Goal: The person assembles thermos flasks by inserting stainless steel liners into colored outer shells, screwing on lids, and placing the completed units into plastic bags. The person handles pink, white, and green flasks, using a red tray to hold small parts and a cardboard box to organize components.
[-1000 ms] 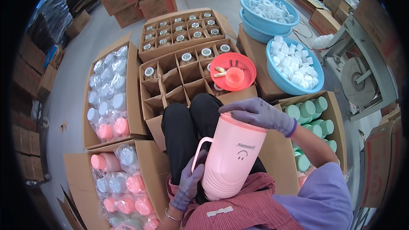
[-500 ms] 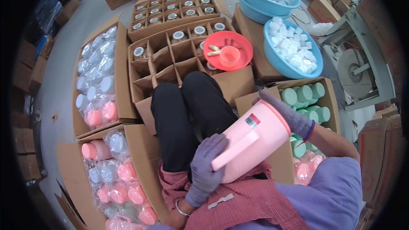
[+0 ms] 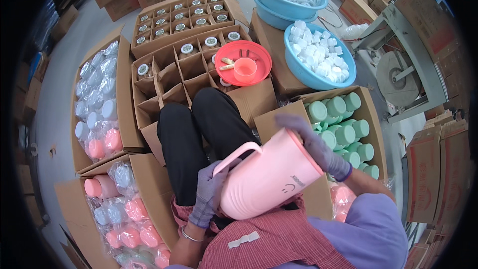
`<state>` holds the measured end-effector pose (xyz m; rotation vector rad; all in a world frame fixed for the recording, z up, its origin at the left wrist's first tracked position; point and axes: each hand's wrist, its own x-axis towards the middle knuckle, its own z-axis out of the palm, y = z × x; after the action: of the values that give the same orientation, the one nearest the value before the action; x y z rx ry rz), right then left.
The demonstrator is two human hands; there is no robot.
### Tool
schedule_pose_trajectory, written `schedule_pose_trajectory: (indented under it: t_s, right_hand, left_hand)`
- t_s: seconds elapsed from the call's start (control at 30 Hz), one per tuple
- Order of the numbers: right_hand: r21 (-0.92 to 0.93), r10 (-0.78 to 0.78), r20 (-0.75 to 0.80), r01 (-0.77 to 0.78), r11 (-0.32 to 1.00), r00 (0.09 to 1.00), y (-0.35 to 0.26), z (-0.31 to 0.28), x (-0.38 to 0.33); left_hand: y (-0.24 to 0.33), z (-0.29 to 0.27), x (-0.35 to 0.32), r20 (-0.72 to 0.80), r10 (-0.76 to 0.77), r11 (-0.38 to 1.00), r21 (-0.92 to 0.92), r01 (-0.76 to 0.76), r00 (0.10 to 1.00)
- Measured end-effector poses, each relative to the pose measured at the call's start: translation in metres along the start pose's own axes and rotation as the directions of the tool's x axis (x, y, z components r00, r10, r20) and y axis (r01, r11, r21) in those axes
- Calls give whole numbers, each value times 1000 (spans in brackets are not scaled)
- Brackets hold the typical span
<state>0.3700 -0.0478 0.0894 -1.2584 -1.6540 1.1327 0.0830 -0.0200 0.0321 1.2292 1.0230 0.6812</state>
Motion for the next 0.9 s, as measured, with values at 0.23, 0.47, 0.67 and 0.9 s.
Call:
schedule_pose_trajectory:
  t_s: [0.23,0.47,0.67,0.9]
  right_hand:
    - [448,568,23,-517,729,823,15,10,3]
    - [105,155,20,-156,982,988,-8,27,12]
    - [-314,-256,-7,241,918,967,-38,18,29]
    - [-577,-300,491,563,592,818,-75,11,31]
  left_hand:
    - [-9,7,-25,-24,633,726,365,-583,773]
    - [-33,6,-41,-370,291,956,74,-284,882]
    - [-46,-29,-31,-277,21,981,-178,-73,961]
    - [-38,-45,-32,-93,50,994,-97,-59,994]
